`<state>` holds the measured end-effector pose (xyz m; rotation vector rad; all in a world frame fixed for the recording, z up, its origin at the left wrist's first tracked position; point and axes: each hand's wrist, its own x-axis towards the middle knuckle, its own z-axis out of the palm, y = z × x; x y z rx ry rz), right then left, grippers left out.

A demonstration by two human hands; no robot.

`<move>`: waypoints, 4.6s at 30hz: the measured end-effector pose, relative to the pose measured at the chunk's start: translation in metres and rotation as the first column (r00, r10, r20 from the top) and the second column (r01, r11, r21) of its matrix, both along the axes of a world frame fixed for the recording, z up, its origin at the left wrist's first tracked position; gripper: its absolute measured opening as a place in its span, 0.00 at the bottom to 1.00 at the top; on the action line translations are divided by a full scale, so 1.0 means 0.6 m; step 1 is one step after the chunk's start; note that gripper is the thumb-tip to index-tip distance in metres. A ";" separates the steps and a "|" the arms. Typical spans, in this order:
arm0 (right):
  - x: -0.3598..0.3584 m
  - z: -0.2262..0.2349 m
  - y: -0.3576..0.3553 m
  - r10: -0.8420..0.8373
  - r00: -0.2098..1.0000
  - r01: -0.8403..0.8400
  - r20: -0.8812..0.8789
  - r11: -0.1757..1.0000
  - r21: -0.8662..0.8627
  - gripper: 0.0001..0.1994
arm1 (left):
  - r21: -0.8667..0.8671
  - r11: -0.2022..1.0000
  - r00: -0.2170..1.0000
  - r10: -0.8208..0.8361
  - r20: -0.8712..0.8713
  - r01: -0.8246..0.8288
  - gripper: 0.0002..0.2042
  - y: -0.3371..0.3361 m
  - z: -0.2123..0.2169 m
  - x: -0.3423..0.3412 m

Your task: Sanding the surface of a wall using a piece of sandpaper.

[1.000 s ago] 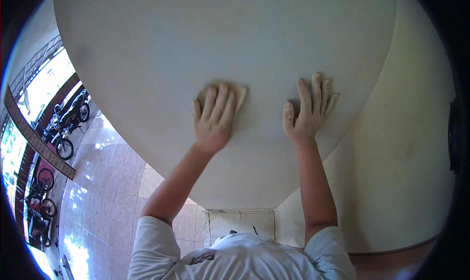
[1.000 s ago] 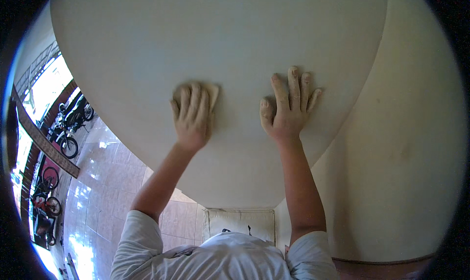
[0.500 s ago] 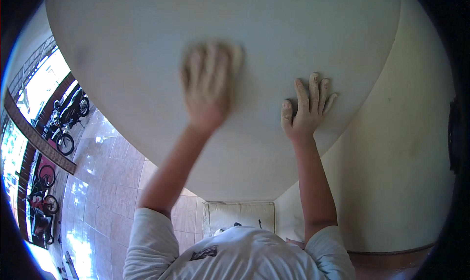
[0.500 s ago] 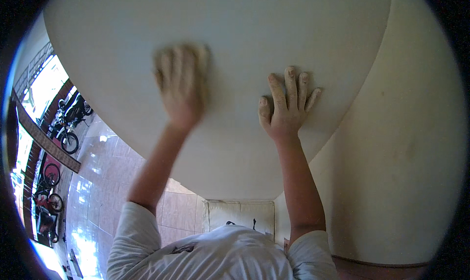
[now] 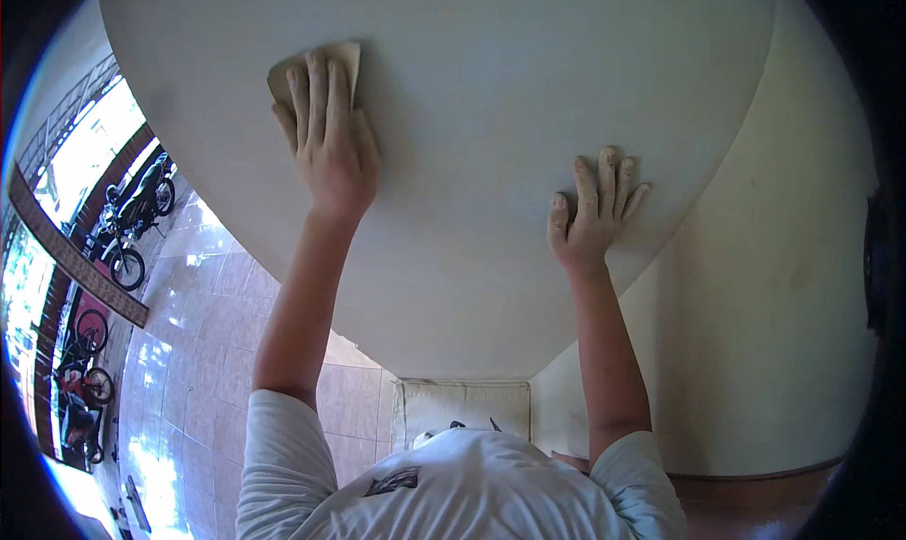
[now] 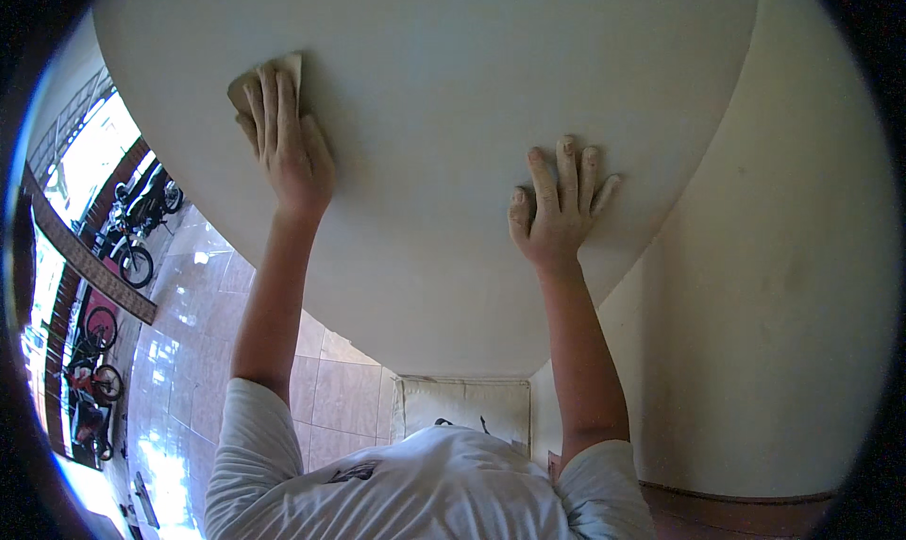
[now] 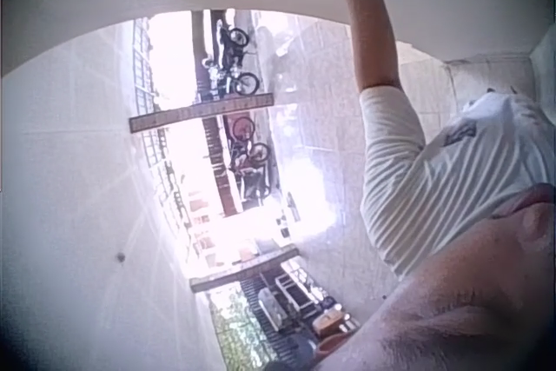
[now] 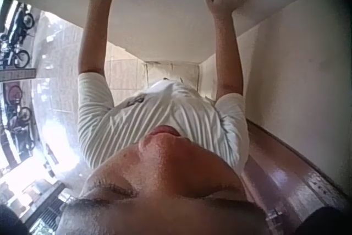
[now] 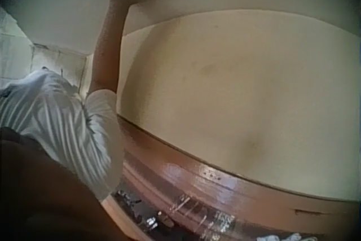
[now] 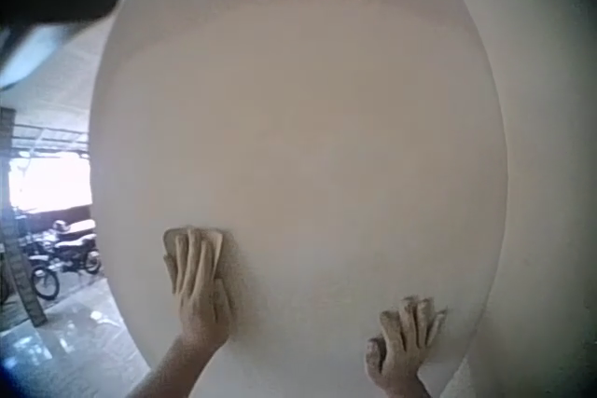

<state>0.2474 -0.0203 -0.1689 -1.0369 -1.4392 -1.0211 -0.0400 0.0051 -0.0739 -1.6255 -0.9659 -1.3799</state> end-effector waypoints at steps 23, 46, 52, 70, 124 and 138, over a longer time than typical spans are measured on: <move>0.012 -0.029 -0.003 -0.014 1.000 0.014 0.025 1.000 0.005 0.22 | -0.285 0.957 0.998 0.062 0.005 -0.058 0.28 -0.020 -0.206 0.089; 0.020 -0.057 -0.003 -0.015 0.997 0.014 0.073 1.000 0.020 0.21 | -0.329 0.942 0.993 -0.035 0.114 0.071 0.26 -0.051 -0.367 0.133; 0.027 -0.061 0.000 -0.021 0.999 0.023 0.046 0.999 -0.028 0.22 | -0.185 0.978 0.990 -0.073 0.118 0.094 0.25 -0.025 -0.056 0.119; 0.008 -0.118 0.009 0.004 1.000 -0.003 0.023 1.000 -0.027 0.22 | 0.120 0.860 0.861 -0.504 0.060 0.495 0.13 0.003 -0.151 0.071; -0.029 -0.106 -0.044 0.165 0.969 -0.215 -0.184 0.932 -0.292 0.24 | -0.347 0.635 0.655 -0.344 0.673 0.690 0.16 -0.139 -0.229 0.105; -0.082 0.005 -0.134 0.307 0.386 -0.912 -0.870 -0.016 -0.411 0.28 | 0.046 -0.480 -0.167 -0.212 0.963 0.876 0.21 -0.155 -0.225 0.069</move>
